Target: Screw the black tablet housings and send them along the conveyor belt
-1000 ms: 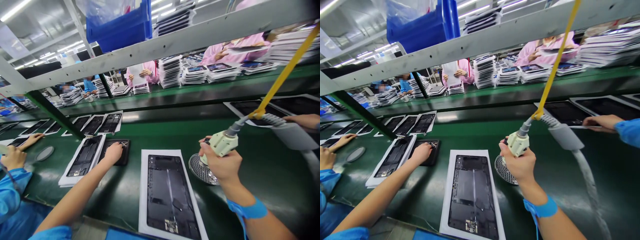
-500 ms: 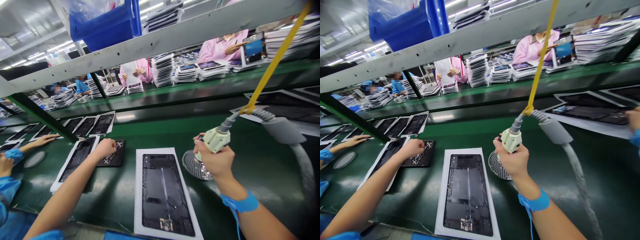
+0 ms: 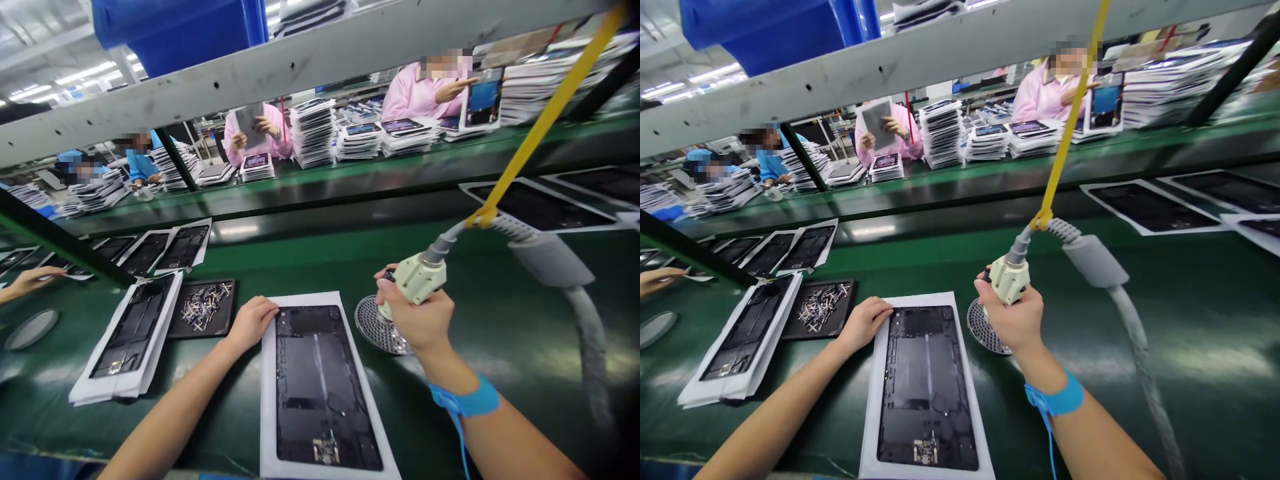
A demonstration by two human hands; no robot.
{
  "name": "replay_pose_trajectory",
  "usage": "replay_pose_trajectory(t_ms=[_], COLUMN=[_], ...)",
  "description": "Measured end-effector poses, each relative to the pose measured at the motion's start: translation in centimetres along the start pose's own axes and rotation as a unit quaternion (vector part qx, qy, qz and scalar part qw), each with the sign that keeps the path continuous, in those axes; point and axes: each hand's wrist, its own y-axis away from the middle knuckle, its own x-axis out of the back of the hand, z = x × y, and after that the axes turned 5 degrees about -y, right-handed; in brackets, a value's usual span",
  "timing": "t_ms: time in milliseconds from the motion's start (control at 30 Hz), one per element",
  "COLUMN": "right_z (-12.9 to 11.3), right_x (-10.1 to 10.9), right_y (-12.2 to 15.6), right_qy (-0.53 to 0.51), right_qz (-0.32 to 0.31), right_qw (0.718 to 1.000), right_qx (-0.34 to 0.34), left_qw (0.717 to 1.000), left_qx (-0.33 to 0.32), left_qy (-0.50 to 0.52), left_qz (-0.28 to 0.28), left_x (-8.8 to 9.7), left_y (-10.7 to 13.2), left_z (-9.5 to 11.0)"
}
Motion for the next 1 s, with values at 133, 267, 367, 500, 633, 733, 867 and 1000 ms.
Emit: replay_pose_trajectory(t_ms=[133, 267, 367, 500, 633, 733, 867, 1000], right_z=[0.0, 0.0, -0.1, -0.1, 0.4, 0.9, 1.4, 1.9], right_x=[-0.1, 0.0, 0.4, 1.0, 1.3, 1.4, 1.4, 1.4], right_y=[0.1, 0.3, 0.4, 0.7, 0.9, 0.8, 0.5, 0.2], right_qy=[-0.003, -0.013, -0.018, -0.019, -0.016, -0.009, -0.015, -0.012], right_qz=[-0.002, -0.005, -0.005, 0.008, 0.009, 0.014, 0.039, 0.037], right_qw=[1.0, 1.0, 1.0, 0.999, 0.999, 0.999, 0.998, 0.999], right_qx=[0.008, 0.013, 0.016, 0.028, 0.042, 0.046, 0.047, 0.032], left_qw=[0.997, 0.985, 0.975, 0.974, 0.99, 0.998, 0.998, 0.999], left_qx=[-0.044, -0.08, -0.079, -0.061, -0.032, -0.033, -0.032, -0.03], left_qy=[-0.066, -0.151, -0.202, -0.209, -0.127, -0.057, -0.046, -0.022], left_qz=[0.002, -0.029, -0.041, -0.055, -0.046, -0.019, -0.022, -0.018], left_x=[-0.4, 0.1, 0.2, 0.0, -0.4, -0.6, -0.7, -0.7], left_y=[0.5, 0.8, 1.3, 1.9, 1.5, 0.9, 0.4, 0.3], left_z=[-0.5, 0.5, 1.7, 2.4, 1.0, -0.3, -0.7, -0.5])
